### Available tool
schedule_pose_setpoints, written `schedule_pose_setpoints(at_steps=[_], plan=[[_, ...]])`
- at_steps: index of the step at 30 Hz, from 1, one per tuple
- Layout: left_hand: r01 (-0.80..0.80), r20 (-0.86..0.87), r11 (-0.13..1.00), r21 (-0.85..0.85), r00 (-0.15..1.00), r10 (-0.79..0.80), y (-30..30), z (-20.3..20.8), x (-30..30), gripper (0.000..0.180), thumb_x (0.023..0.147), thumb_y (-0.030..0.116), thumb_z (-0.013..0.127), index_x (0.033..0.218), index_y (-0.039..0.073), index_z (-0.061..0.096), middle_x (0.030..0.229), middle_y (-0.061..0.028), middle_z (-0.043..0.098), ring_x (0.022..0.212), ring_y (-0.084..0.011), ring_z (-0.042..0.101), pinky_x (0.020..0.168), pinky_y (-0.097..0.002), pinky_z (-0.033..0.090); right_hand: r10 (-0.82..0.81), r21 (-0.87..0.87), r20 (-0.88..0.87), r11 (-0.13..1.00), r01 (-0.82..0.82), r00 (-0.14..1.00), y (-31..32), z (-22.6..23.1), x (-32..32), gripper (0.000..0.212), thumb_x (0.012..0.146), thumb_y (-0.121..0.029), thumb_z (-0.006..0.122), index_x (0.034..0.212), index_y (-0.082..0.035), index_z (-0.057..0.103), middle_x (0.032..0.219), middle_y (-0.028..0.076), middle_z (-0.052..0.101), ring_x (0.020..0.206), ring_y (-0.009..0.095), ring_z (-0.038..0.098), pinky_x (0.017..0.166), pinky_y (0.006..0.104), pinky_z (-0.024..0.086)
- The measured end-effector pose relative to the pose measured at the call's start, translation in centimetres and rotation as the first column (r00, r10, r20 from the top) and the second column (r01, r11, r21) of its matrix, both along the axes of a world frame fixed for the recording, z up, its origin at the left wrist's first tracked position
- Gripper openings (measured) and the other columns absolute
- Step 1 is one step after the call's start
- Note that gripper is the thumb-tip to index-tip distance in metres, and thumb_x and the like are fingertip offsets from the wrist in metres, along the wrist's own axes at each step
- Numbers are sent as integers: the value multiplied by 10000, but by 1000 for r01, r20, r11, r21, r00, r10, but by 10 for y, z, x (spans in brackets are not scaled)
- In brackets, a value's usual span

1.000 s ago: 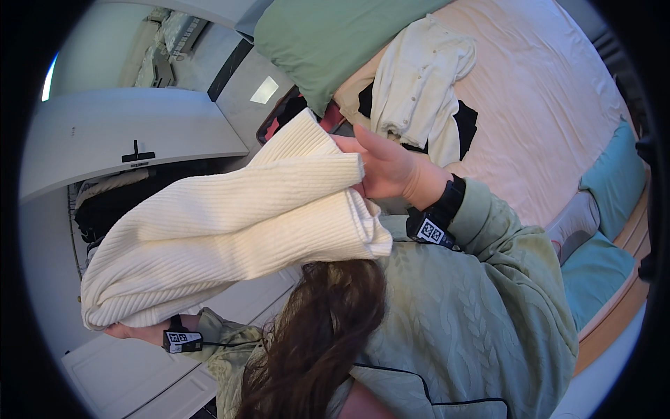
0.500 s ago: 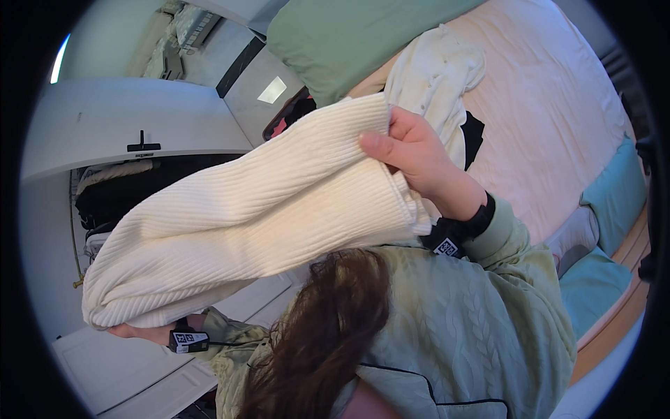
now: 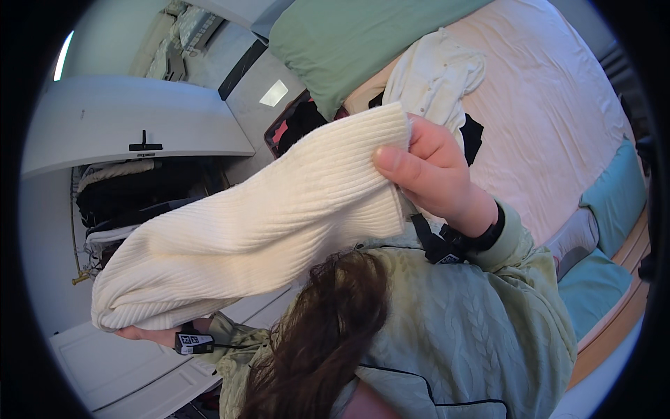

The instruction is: The person folds a white sweater and places it into an open suitcase on a bed. They then add a black garment and a beige puffer jacket, arranging the items inside the suitcase.

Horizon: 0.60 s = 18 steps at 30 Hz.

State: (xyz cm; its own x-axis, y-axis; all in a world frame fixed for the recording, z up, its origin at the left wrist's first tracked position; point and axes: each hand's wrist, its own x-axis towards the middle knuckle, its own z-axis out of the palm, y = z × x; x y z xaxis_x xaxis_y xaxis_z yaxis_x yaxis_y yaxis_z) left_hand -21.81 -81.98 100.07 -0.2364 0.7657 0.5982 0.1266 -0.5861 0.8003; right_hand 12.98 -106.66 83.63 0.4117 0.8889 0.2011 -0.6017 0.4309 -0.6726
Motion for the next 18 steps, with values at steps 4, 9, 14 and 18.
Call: schedule_pose_setpoints(at_steps=[4, 9, 14, 18], plan=[[7, -4, 1000, 7, 1000, -7, -3, -4, 1, 590, 915, 457, 460, 1306, 15, 475, 1297, -183, 529, 1162, -293, 537, 1016, -427, 415, -7, 25, 65, 1000, 5, 998, -4, 2, -1, 284, 946, -207, 605, 1128, 8, 574, 836, 11, 643, 542, 20, 512, 473, 191, 399], [19, -14, 1000, 20, 1000, -19, -7, -10, 5, 575, 919, 443, 457, 1301, 14, 478, 1294, -182, 530, 1158, -294, 540, 1012, -429, 421, -170, 91, 203, 984, 154, 964, -2, 8, -9, 198, 912, -175, 642, 1004, -2, 611, 770, -15, 616, 571, 29, 493, 492, 213, 389], [53, -50, 997, 60, 998, -50, -16, -25, 14, 560, 922, 429, 454, 1296, 12, 481, 1291, -181, 531, 1155, -294, 543, 1007, -432, 428, -283, 71, 480, 956, 285, 831, 1, 19, -13, 162, 835, -146, 701, 851, -16, 605, 668, -14, 541, 571, 61, 431, 504, 249, 368], [110, -180, 977, 180, 981, -77, -26, -57, 23, 549, 925, 418, 452, 1292, 11, 483, 1288, -179, 531, 1152, -295, 545, 1004, -434, 432, -261, 53, 631, 954, 296, 731, -9, 20, -10, 186, 763, -155, 740, 793, -24, 610, 629, 44, 529, 525, 133, 461, 498, 266, 384]])
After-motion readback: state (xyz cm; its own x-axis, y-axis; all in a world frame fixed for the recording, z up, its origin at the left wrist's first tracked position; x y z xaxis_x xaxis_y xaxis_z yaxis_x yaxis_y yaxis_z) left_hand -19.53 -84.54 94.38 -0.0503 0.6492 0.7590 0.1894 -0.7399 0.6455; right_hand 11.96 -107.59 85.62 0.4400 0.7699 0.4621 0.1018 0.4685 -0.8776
